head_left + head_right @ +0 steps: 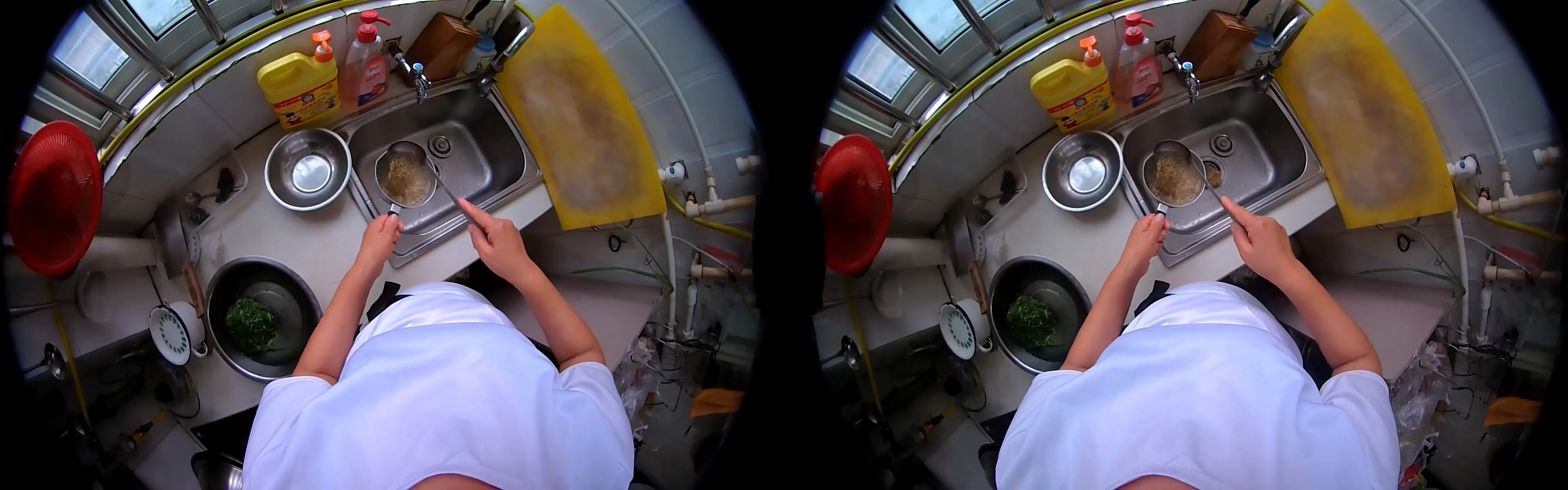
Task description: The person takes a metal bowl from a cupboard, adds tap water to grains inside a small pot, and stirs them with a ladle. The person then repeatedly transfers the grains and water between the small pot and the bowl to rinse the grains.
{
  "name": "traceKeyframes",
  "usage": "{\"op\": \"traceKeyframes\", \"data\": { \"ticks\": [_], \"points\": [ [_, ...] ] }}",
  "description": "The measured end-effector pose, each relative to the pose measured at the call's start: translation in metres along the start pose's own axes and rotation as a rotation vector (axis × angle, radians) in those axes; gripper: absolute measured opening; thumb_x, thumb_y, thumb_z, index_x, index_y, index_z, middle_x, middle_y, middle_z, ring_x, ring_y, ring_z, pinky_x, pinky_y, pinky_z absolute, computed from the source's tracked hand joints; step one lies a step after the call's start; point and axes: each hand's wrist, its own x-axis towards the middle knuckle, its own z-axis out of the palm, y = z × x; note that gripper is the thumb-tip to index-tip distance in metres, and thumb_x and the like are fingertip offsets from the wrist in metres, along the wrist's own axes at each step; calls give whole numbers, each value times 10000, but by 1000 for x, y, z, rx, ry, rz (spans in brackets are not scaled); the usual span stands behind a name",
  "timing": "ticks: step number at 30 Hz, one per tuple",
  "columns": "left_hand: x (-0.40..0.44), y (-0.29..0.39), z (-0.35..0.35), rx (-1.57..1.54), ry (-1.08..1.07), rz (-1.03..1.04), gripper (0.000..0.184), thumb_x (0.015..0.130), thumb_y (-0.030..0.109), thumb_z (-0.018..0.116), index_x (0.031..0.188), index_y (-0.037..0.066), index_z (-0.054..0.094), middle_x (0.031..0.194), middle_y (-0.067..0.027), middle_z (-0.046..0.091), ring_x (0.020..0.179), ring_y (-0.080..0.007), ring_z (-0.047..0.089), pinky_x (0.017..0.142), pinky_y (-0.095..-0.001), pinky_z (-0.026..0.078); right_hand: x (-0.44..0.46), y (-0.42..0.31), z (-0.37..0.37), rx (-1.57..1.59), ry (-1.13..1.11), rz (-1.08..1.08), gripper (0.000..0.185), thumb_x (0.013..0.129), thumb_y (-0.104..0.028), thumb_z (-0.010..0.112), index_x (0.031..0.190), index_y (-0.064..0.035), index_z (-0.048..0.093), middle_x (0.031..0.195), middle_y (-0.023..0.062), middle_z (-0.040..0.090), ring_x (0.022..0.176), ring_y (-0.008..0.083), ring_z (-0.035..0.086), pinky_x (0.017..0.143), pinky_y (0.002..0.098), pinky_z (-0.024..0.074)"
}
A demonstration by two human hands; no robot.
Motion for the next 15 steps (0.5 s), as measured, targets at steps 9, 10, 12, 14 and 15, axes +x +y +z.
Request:
{"op": "traceKeyframes", "data": {
  "ticks": [9, 10, 12, 14, 15],
  "points": [
    [-6, 10, 4, -67, -62, 11, 263, 920, 297, 415, 779, 90, 495, 578, 72, 355, 453, -20, 269, 396, -187, 202, 10, 20, 21, -492, 122, -213, 436, 800, -27, 474, 1211, -172, 509, 689, 123, 562, 550, 295, 547, 506, 361, 435],
    [-2, 4, 5, -29, -42, 64, 263, 919, 296, 416, 774, 91, 495, 580, 69, 359, 457, -23, 275, 400, -189, 207, 10, 22, 26, -492, 123, -214, 436, 800, -27, 474, 1211, -172, 509, 689, 123, 562, 550, 295, 547, 506, 361, 435],
    [1, 0, 6, 8, -20, 115, 264, 917, 294, 417, 769, 91, 496, 581, 67, 363, 461, -26, 282, 404, -191, 213, 8, 23, 35, -136, 37, -85, 420, 814, -50, 463, 1229, -109, 482, 617, 66, 541, 484, 212, 521, 469, 339, 417],
    [1, 1, 7, 21, -24, 119, 265, 915, 292, 417, 761, 92, 498, 584, 62, 371, 465, -31, 292, 410, -195, 222, 10, 24, 37, 269, -86, 84, 416, 823, -58, 460, 1239, -72, 464, 604, 38, 514, 473, 160, 487, 461, 307, 400],
    [-1, 4, 7, 22, -25, 119, 265, 915, 292, 417, 761, 92, 498, 584, 62, 371, 465, -31, 292, 410, -195, 222, 11, 21, 36, 671, -208, 252, 417, 833, -66, 457, 1249, -36, 447, 592, 11, 488, 461, 109, 453, 453, 276, 383]
  ]
}}
